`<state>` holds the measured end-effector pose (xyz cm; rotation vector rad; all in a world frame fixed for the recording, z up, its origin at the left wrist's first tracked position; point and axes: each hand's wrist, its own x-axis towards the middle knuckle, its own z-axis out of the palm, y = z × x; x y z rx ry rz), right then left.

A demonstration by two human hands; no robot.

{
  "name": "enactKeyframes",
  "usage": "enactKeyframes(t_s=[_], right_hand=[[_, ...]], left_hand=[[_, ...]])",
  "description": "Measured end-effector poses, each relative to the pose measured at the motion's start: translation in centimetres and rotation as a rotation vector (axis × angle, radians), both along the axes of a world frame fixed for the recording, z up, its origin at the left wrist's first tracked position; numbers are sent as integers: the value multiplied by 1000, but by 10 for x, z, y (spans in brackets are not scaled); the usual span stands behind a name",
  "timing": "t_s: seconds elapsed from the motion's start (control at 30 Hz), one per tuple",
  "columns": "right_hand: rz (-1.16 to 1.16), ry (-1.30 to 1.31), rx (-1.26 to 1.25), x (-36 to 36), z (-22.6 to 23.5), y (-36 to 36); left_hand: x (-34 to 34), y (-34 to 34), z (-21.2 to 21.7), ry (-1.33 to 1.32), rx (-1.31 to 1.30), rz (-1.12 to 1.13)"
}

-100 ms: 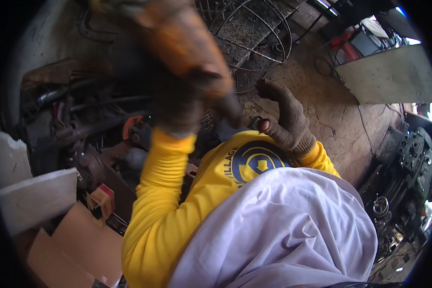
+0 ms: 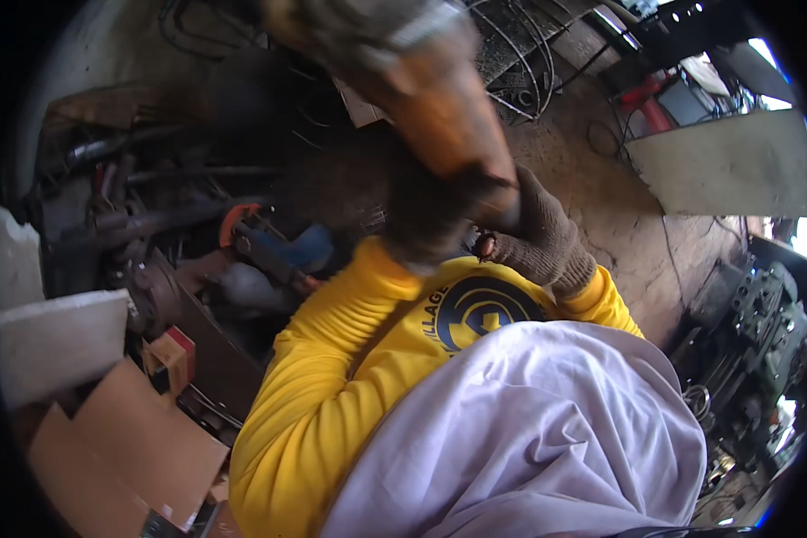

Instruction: The person uses an angle grinder on a metal cage, strikes it with a hammer, and uses a welding tool to join metal pieces together on a workbench.

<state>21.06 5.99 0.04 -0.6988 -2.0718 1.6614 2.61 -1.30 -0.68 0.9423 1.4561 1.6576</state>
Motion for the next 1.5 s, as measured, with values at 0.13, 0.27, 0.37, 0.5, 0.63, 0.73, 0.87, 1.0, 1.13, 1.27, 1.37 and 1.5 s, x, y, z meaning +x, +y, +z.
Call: enactKeyframes(t_s=[0.13,0.27,0.37,0.5,0.63,0.73,0.87,1.0,1.13,1.27,1.37,1.5], right_hand=[[-26,-396,-92,45,-4,-12],[-67,-634,-178,81,-6,-32],[-62,-702,-175,73,2,-40],[-67,-705,-115,81,-6,-51],[-166,-822,-188,51,8,-58],[-233,-943,-158,33,16,-59],[-206,-912,-122,30,13,-62],[-191,-952,-170,25,13,-62],[-191,-1022,-238,23,9,-61],[-200,-1046,-218,19,7,-63],[-207,-983,-200,18,4,-64],[-239,-894,-143,16,0,-68]], left_hand=[[65,-8,-39,-284,89,-1],[101,-22,-67,-597,8,-122],[110,-35,-77,-593,-157,-112],[113,-37,-78,-819,-89,-121],[108,-35,-84,-891,-87,-106],[100,-34,-79,-791,-118,-80],[93,-37,-85,-810,-130,-118],[85,-40,-84,-780,-157,-147],[80,-39,-86,-781,-160,-147],[76,-39,-86,-743,-179,-125],[71,-40,-83,-712,-201,-104],[71,-40,-90,-715,-216,-153]])
